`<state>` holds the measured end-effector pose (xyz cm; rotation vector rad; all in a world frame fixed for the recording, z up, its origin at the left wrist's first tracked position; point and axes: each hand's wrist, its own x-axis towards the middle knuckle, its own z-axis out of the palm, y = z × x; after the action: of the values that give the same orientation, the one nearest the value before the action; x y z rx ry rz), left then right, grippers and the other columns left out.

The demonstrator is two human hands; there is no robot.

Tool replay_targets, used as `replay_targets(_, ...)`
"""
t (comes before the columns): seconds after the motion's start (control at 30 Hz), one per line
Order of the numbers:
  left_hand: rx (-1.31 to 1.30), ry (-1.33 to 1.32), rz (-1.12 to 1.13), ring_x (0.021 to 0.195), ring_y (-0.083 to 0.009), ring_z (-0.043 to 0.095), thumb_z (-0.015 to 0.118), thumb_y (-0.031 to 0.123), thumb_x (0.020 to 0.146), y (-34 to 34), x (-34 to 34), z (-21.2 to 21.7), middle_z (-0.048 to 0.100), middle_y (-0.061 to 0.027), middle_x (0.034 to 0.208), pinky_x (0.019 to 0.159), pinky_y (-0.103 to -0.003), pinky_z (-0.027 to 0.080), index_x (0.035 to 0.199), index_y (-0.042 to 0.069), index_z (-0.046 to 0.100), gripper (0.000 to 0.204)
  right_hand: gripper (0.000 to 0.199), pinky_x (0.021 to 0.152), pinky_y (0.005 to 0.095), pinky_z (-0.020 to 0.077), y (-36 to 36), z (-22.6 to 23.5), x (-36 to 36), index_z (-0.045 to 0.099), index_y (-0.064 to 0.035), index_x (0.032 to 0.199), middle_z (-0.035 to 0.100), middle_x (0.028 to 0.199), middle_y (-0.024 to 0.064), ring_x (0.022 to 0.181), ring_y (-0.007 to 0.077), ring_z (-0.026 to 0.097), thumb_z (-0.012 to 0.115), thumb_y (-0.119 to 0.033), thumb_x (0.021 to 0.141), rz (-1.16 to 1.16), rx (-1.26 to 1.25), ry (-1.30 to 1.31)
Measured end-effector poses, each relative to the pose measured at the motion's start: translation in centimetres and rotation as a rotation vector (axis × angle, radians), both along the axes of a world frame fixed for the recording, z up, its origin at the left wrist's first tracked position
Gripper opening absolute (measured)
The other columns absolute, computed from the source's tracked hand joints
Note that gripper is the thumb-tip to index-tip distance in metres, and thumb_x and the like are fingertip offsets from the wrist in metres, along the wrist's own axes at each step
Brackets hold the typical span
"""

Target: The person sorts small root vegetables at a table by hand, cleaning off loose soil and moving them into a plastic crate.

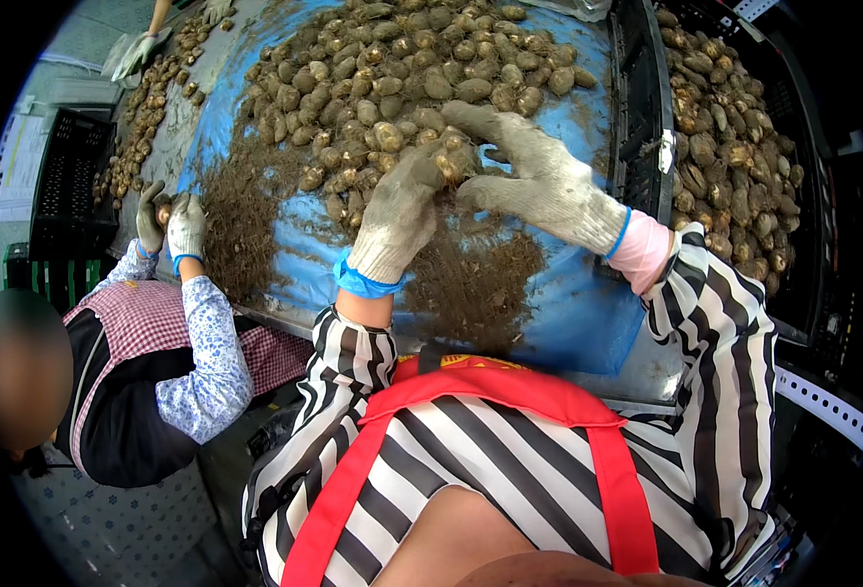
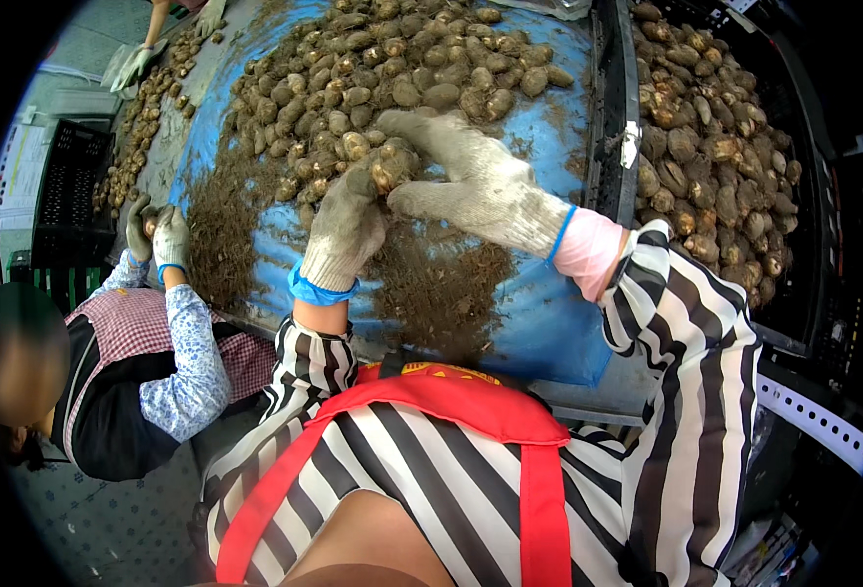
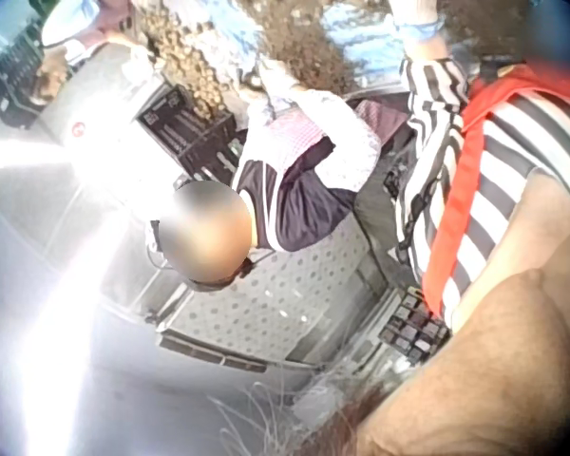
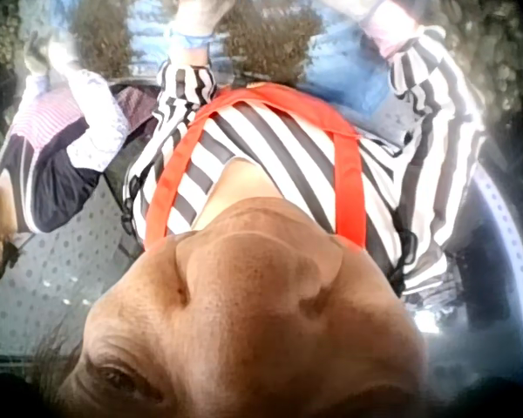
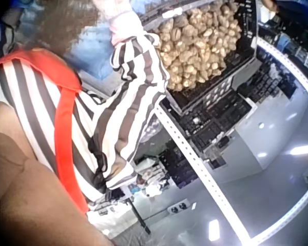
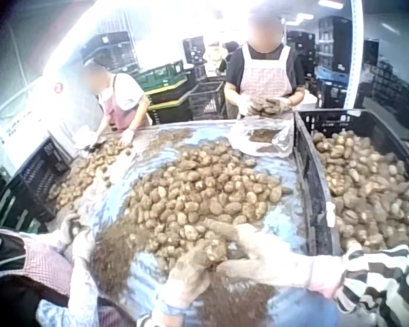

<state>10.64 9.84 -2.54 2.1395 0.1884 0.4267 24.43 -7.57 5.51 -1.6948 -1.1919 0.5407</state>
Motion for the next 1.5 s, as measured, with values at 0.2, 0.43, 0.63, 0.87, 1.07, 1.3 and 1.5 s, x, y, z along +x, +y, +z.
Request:
replay_targets(0.2, 0.199, -0.025, -0.015, 0.108, -0.0348, 0.068, 0.060, -0.006, 0.087, -2.2, -1.2, 0.7, 0.067, -0.0177, 0.124, 0.089, -0.040, 0.059, 0.135, 0.004, 0.058, 0.049, 0.047, 0.096, 0.0353, 0.0524, -0.5, 0.2, -0.1, 0.060, -0.0089, 0.140, 0.064, 0.127, 0.0134, 0.113, 0.0209, 0.063, 0.065, -0.024, 0.096, -0.005, -0.015, -0.246)
replay_targets(0.43, -1.224, -0.229, -0.074, 0.099, -0.0245, 0.070, 0.060, 0.027, 0.102, -4.8, -2.6, 3.0, 0.065, -0.0150, 0.126, 0.080, -0.035, 0.062, 0.147, -0.002, 0.046, 0.055, 0.040, 0.091, 0.0402, 0.0533, -0.5, -0.6, 0.9, 0.067, -0.0008, 0.118, 0.071, 0.104, 0.0196, 0.103, 0.0333, 0.069, 0.064, -0.034, 0.096, 0.122, -0.242, -0.018)
replay_targets(0.63, -0.939, 0.001, 0.153, 0.091, -0.0170, 0.071, 0.065, 0.015, 0.096, -6.1, -3.8, 4.4, 0.066, -0.0126, 0.120, 0.077, -0.029, 0.060, 0.143, -0.001, 0.052, 0.050, 0.041, 0.081, 0.0419, 0.0529, -1.1, 0.4, -0.6, 0.070, 0.0009, 0.103, 0.071, 0.093, 0.0180, 0.088, 0.0293, 0.068, 0.068, -0.039, 0.095, 0.225, -0.383, -0.227)
replay_targets(0.87, -1.250, -0.266, 0.047, 0.104, -0.0299, 0.067, 0.062, 0.026, 0.101, -6.1, -6.0, 2.1, 0.060, -0.0168, 0.132, 0.084, -0.044, 0.063, 0.145, -0.001, 0.045, 0.054, 0.038, 0.089, 0.0312, 0.0559, 0.3, -2.3, 1.9, 0.067, -0.0013, 0.123, 0.074, 0.107, 0.0104, 0.100, 0.0192, 0.070, 0.064, -0.029, 0.098, 0.057, 0.056, 0.502)
replay_targets(1.07, -1.337, -0.236, 0.089, 0.109, -0.0276, 0.066, 0.059, 0.033, 0.105, -6.4, -6.4, 0.9, 0.061, -0.0150, 0.132, 0.088, -0.041, 0.062, 0.139, 0.001, 0.051, 0.047, 0.046, 0.095, 0.0350, 0.0528, -0.4, -0.9, -1.8, 0.062, -0.0076, 0.139, 0.072, 0.117, 0.0075, 0.108, 0.0190, 0.066, 0.066, -0.029, 0.099, 0.212, 0.089, 0.022)
replay_targets(1.3, -1.166, -0.153, 0.097, 0.106, -0.0221, 0.068, 0.060, 0.030, 0.104, -7.0, -6.6, 0.6, 0.065, -0.0109, 0.124, 0.087, -0.035, 0.062, 0.142, 0.001, 0.050, 0.049, 0.035, 0.081, 0.0349, 0.0532, -0.5, 1.6, -1.6, 0.073, -0.0031, 0.112, 0.072, 0.097, 0.0123, 0.090, 0.0217, 0.068, 0.062, -0.033, 0.099, 0.196, -0.253, -0.071)
replay_targets(1.5, -1.118, -0.151, -0.023, 0.102, -0.0257, 0.069, 0.069, 0.032, 0.098, -7.0, -5.6, 1.6, 0.065, -0.0152, 0.123, 0.086, -0.040, 0.062, 0.143, -0.002, 0.047, 0.060, 0.035, 0.074, 0.0318, 0.0524, 0.2, -1.3, 0.4, 0.072, 0.0019, 0.103, 0.073, 0.091, 0.0068, 0.084, 0.0164, 0.067, 0.062, -0.032, 0.100, 0.084, -0.036, 0.426)
